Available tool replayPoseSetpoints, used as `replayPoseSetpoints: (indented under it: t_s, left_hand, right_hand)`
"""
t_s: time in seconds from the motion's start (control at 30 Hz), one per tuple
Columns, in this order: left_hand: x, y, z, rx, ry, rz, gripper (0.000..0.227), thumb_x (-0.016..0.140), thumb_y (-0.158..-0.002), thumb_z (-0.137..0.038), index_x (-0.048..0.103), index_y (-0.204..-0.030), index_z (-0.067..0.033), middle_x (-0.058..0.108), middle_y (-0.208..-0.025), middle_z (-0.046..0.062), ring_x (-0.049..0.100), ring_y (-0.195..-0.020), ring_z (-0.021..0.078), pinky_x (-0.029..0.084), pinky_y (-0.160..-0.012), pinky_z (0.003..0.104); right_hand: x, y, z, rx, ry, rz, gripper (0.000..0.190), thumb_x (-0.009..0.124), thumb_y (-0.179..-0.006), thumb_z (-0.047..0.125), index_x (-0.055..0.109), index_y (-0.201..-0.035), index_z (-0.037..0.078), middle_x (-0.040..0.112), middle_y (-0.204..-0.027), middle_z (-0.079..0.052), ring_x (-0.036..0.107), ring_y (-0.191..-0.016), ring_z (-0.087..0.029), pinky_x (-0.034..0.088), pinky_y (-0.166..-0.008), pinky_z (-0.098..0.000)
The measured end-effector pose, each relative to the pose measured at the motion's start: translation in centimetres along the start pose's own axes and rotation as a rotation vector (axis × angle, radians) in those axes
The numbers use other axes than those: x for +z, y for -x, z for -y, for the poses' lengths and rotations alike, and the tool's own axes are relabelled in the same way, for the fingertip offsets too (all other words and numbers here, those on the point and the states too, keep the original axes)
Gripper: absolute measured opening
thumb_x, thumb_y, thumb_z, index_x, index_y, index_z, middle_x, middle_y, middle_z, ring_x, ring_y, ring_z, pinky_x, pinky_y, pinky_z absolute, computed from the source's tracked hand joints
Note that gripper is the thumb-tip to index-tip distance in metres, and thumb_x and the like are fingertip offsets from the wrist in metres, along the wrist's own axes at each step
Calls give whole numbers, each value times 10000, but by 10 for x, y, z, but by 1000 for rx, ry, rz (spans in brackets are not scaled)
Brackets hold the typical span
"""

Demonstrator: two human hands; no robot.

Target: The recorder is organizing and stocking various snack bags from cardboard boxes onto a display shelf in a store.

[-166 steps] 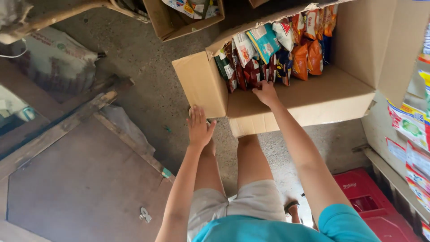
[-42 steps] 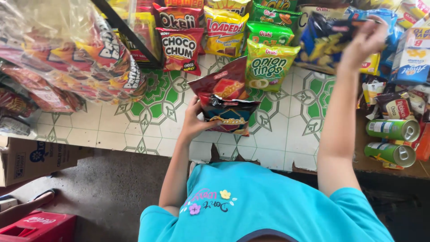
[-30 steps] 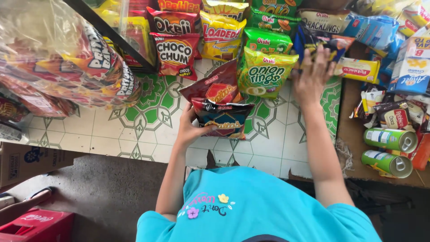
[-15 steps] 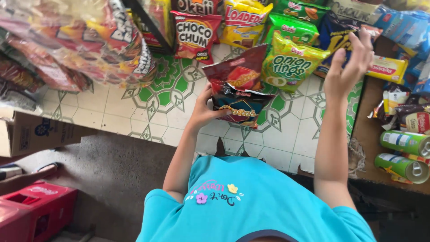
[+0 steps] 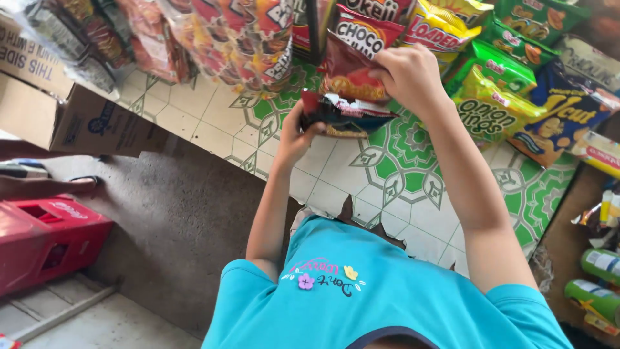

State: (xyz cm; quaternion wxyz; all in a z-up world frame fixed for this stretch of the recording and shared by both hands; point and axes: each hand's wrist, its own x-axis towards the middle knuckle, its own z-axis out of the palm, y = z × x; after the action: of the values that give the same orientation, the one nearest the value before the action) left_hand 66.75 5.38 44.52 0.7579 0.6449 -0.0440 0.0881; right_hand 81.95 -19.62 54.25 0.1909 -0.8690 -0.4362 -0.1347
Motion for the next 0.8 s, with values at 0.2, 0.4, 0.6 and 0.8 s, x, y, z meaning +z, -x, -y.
replayPoseSetpoints:
  t_s: [0.2,0.4,0.6,0.8]
  left_hand:
    - [10,-35,43,143,-447,-346,584,673,-1067,-261,404,-1546,-65,518,-1427,230,479,-1311,318,413,-1197,459]
    - [61,-29,27,423,-1011,-488,820,628,-1005,-531,263,-1629,-146,194,-1660,295,222,-1551,481,189,-1244,602]
    - [71,-42,48,315,-1223,-482,909,612,-943,-689,312,-1625,-167,106,-1698,292,132,-1589,500,170,-1260,683]
    - [74,-41,54,283,-1284,-463,933,600,-950,-698,258,-1642,-173,74,-1691,305,113,-1576,527,151,-1220,745]
  right_hand:
    - [26,-31,4,-26,48,-218,359,824,-922,255,699,-1202,68,683,-1126,-112,636,-1085,-333,454,-960,-471]
    - [11,12,6,259,-438,-505,307,724,-1071,203,632,-1330,64,639,-1344,-97,607,-1276,-275,426,-1154,-411]
    - [65,59,21,464,-987,-522,481,491,-1155,241,375,-1573,33,432,-1578,-130,429,-1449,-232,322,-1239,-369]
    - [97,60,43,557,-875,-292,561,433,-1159,195,205,-1653,59,467,-1602,-208,498,-1454,-289,350,-1219,-346]
